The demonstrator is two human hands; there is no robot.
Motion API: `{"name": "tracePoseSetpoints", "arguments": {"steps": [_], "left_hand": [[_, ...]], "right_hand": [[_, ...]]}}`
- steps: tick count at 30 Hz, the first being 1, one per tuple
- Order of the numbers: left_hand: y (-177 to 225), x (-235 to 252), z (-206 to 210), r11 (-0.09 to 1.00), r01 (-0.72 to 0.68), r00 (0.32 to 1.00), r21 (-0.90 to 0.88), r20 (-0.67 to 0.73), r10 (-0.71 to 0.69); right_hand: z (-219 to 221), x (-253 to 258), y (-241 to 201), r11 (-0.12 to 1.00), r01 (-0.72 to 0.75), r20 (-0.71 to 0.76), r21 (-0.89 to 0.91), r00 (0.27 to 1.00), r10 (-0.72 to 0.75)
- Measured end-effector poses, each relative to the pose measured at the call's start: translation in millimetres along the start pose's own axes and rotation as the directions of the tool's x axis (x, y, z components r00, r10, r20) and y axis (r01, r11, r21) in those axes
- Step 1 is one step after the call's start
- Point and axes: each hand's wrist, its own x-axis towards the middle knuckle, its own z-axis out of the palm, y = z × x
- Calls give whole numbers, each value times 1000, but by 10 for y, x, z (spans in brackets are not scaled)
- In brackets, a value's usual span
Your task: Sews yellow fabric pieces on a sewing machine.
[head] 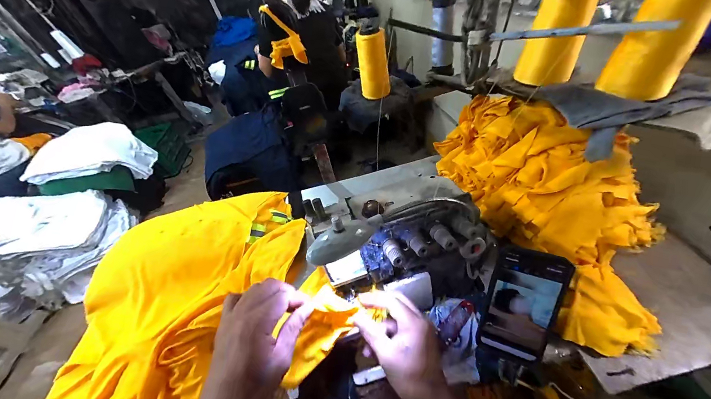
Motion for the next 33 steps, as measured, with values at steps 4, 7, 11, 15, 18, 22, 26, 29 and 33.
{"name": "tracePoseSetpoints", "arguments": {"steps": [4,7,11,15,18,22,26,29,33], "left_hand": [[201,29,-5,988,-92,994,123,-43,98],[-44,-201,65,993,-43,999,109,1,43],[-426,-521,94,977,211,953,-28,231,-199],[-409,-213,-116,942,312,856,126,393,-336],[-336,-40,-197,942,194,936,272,237,-261],[-33,63,-5,965,-258,927,-58,266,264],[-80,201,137,893,-369,794,-258,411,448],[-150,314,98,890,-346,769,-296,453,450],[-173,373,53,885,-350,764,-306,454,459]], "right_hand": [[-16,303,-244,992,-61,369,-107,924,96],[-78,219,-238,965,-225,505,135,854,129],[-77,101,-148,886,-411,525,214,814,251],[-39,167,-206,940,-319,476,124,850,225],[-37,145,-139,967,-207,432,146,893,126],[-66,74,-21,990,-92,447,103,894,37],[-89,52,31,998,46,433,50,899,-63],[-100,97,34,996,40,449,81,891,-72],[-107,157,14,999,-13,441,42,898,-7]]}}
